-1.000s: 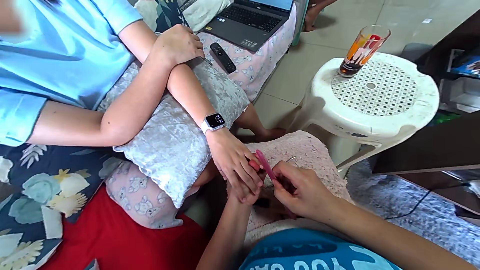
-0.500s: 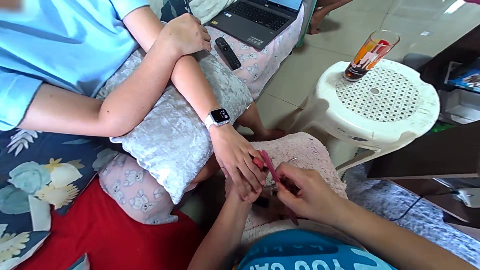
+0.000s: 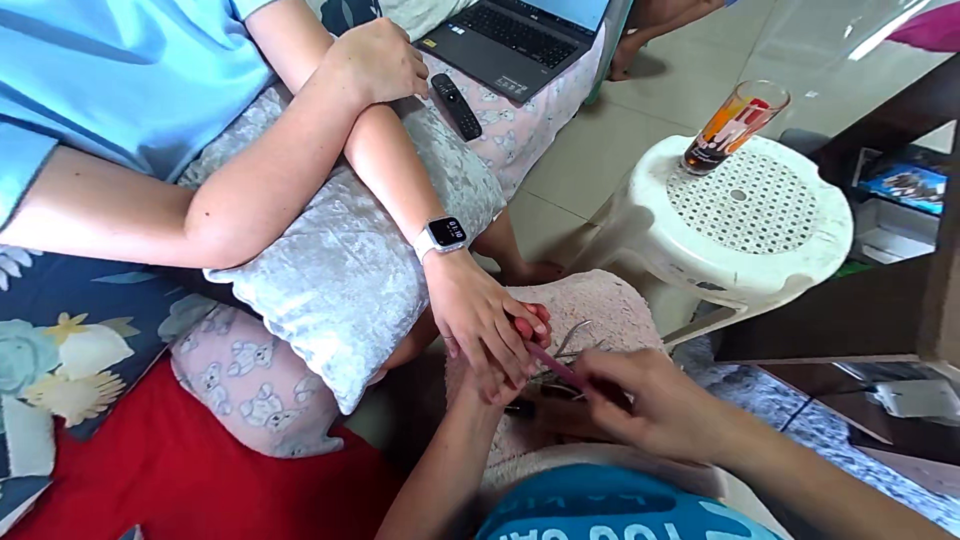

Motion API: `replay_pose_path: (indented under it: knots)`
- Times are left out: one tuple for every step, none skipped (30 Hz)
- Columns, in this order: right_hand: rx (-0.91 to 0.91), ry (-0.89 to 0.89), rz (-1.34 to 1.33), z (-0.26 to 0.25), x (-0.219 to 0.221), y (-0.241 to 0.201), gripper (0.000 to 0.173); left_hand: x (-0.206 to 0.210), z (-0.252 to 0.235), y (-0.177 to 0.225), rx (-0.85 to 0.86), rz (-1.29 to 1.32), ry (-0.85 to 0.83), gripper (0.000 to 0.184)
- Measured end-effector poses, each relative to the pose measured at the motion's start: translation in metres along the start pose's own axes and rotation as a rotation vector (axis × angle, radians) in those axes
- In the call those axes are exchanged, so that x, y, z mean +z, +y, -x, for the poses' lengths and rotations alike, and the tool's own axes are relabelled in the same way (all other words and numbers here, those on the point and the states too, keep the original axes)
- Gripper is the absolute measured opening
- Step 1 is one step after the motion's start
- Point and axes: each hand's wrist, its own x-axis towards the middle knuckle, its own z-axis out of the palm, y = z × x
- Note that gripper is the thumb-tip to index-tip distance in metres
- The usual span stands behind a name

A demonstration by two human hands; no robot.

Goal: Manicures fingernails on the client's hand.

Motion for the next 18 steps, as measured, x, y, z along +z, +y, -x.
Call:
replay_pose_path:
  knots:
    - [-0.008, 0.051, -0.105, -0.011, -0.007, -0.004, 0.013, -0.001, 0.000, -0.001, 0.003, -0.013, -0.002, 0.027]
    - [-0.017, 0.100, -0.232, -0.024, -0.011, -0.008, 0.015, 0.002, 0.000, -0.001, 0.012, -0.031, 0.010, 0.025]
    - [-0.015, 0.140, -0.377, -0.037, -0.013, -0.013, 0.016, 0.007, -0.001, 0.000, 0.019, -0.032, 0.014, 0.023]
    - [0.000, 0.159, -0.519, -0.050, -0.013, -0.019, 0.014, 0.013, -0.001, 0.000, 0.029, -0.044, 0.043, 0.023]
    - [0.025, 0.153, -0.641, -0.064, -0.011, -0.025, 0.011, 0.016, 0.001, 0.000, 0.050, -0.062, 0.078, 0.026]
    - [0.065, 0.139, -0.722, -0.078, -0.007, -0.030, 0.011, 0.019, 0.005, -0.001, 0.083, -0.085, 0.115, 0.029]
    - [0.112, 0.134, -0.727, -0.091, -0.003, -0.033, 0.011, 0.019, 0.007, -0.002, 0.099, -0.078, 0.125, 0.030]
    - [0.150, 0.159, -0.658, -0.103, 0.001, -0.033, 0.013, 0.017, 0.008, -0.003, 0.097, -0.072, 0.147, 0.030]
    - [0.175, 0.208, -0.569, -0.113, 0.003, -0.032, 0.015, 0.015, 0.006, -0.004, 0.084, -0.068, 0.187, 0.026]
    - [0.181, 0.275, -0.503, -0.120, 0.004, -0.030, 0.016, 0.013, 0.004, -0.005, 0.077, -0.048, 0.210, 0.019]
    - [0.170, 0.350, -0.466, -0.125, 0.004, -0.027, 0.015, 0.013, 0.003, -0.006, 0.080, -0.034, 0.216, 0.017]
    - [0.152, 0.406, -0.457, -0.125, 0.005, -0.025, 0.015, 0.014, 0.002, -0.006, 0.083, -0.038, 0.189, 0.016]
    - [0.126, 0.430, -0.453, -0.120, 0.008, -0.024, 0.014, 0.018, 0.003, -0.006, 0.095, -0.057, 0.176, 0.016]
    - [0.104, 0.419, -0.446, -0.109, 0.014, -0.021, 0.014, 0.023, 0.004, -0.006, 0.106, -0.080, 0.180, 0.020]
    - [0.092, 0.383, -0.438, -0.096, 0.021, -0.018, 0.015, 0.025, 0.006, -0.006, 0.124, -0.100, 0.156, 0.026]
    - [0.072, 0.351, -0.407, -0.081, 0.027, -0.014, 0.018, 0.023, 0.007, -0.005, 0.126, -0.119, 0.118, 0.027]
    - [0.036, 0.351, -0.339, -0.066, 0.033, -0.008, 0.020, 0.016, 0.007, -0.005, 0.118, -0.114, 0.058, 0.024]
    - [-0.008, 0.372, -0.221, -0.053, 0.036, -0.001, 0.021, 0.010, 0.005, -0.005, 0.101, -0.087, -0.013, 0.021]
